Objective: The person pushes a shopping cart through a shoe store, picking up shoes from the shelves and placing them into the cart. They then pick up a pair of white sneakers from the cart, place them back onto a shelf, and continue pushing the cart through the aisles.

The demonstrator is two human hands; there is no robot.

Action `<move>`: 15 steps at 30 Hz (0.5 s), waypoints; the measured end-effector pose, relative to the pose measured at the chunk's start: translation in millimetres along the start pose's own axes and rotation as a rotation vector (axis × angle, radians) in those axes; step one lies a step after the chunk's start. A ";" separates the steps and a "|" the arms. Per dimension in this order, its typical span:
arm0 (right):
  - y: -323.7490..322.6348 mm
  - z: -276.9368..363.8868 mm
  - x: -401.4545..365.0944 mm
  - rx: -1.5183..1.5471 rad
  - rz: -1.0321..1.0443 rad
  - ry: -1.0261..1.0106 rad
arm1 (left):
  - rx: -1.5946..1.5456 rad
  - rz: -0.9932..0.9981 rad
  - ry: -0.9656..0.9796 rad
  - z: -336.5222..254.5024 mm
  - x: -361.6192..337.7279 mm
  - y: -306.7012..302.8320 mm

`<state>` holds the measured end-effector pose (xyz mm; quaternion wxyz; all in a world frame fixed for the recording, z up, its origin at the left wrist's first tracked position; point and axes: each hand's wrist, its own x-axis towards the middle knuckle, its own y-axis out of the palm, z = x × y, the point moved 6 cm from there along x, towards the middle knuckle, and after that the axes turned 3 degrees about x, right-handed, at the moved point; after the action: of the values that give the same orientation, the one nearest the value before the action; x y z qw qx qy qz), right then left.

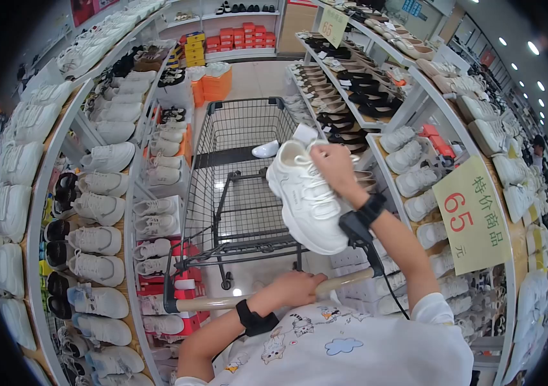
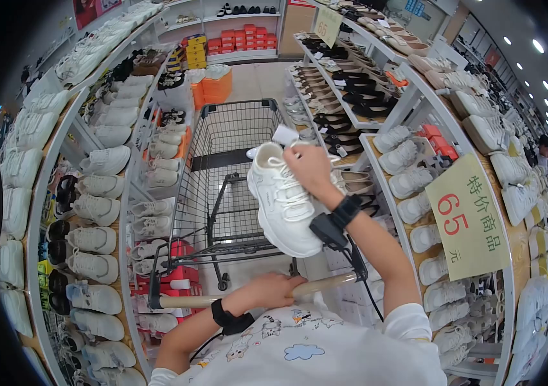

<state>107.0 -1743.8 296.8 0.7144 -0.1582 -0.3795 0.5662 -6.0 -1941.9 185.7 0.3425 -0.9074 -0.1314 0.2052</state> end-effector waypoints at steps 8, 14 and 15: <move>144.6 -90.4 10.4 -0.207 0.447 0.253 | -0.076 -0.071 0.047 7.5 4.5 6.8; 217.7 -157.6 -28.9 -0.301 0.714 0.328 | -0.144 -0.120 0.062 7.3 1.8 5.4; 227.3 -168.4 -34.6 -0.285 0.776 0.327 | -0.170 -0.151 0.066 10.0 2.1 7.5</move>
<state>69.4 -1671.5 23.7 0.4706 -0.4735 -0.2481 0.7020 -8.1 -1940.9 173.3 0.2829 -0.9270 -0.2048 0.1368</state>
